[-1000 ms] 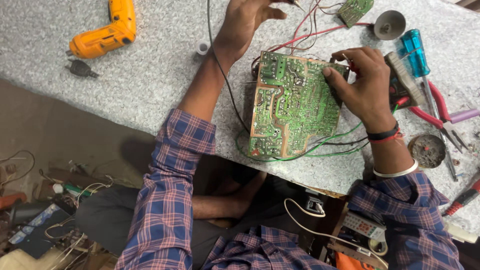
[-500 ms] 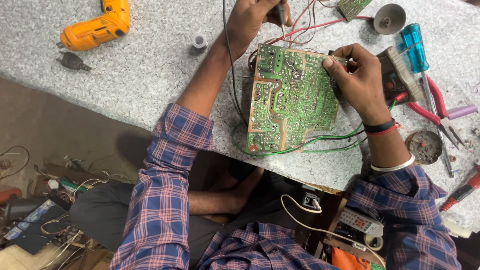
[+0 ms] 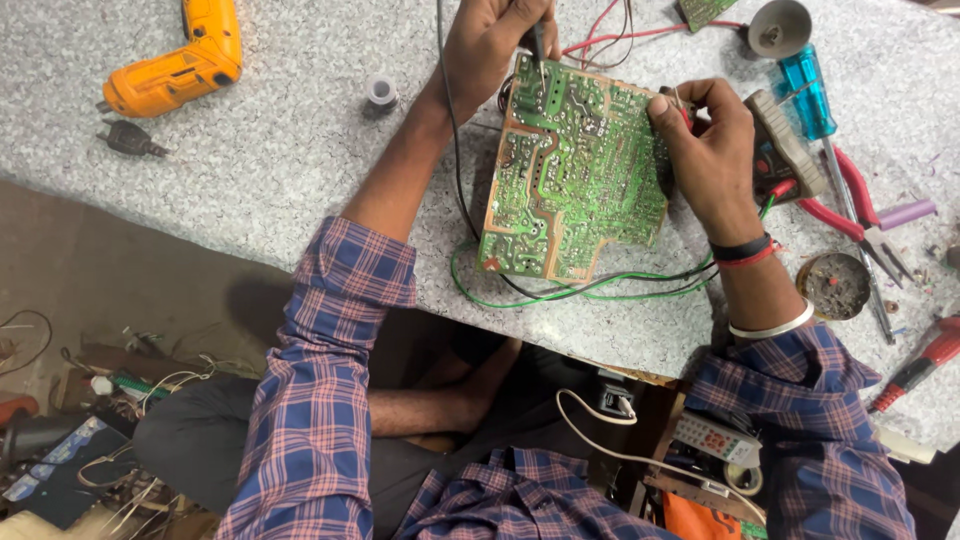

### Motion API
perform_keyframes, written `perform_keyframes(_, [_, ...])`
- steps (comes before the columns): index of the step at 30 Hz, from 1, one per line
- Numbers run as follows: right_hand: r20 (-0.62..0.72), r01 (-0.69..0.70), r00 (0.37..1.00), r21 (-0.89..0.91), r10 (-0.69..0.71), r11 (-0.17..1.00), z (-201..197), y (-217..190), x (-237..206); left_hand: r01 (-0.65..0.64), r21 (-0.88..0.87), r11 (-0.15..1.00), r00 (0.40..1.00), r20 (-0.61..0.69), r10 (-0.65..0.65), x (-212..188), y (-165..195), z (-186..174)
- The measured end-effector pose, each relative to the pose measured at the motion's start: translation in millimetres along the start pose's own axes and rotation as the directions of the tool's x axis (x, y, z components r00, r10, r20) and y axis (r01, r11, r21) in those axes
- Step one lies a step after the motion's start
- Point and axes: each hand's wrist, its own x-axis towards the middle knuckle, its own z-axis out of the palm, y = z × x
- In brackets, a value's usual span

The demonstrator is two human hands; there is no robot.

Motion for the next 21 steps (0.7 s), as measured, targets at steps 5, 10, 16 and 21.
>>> perform_keyframes(5, [0.040,-0.050,0.998,0.084,0.047,0.995,-8,-5,3,-0.031,0.009,0.999,0.999,0.031,0.031,-1,-2,1])
perform_keyframes(10, [0.032,-0.022,0.999,-0.040,0.023,0.999,-6,-9,3,-0.089,0.069,0.994,0.995,0.058,0.085,4,-4,1])
perform_keyframes(16, [0.022,0.002,1.000,-0.084,0.000,0.996,-6,-15,2,-0.083,0.041,0.996,0.996,0.040,0.082,5,-1,9])
perform_keyframes(21, [0.052,0.213,0.977,-0.340,-0.208,0.916,-12,-27,-3,-0.118,0.108,0.987,0.993,0.025,0.116,6,7,17])
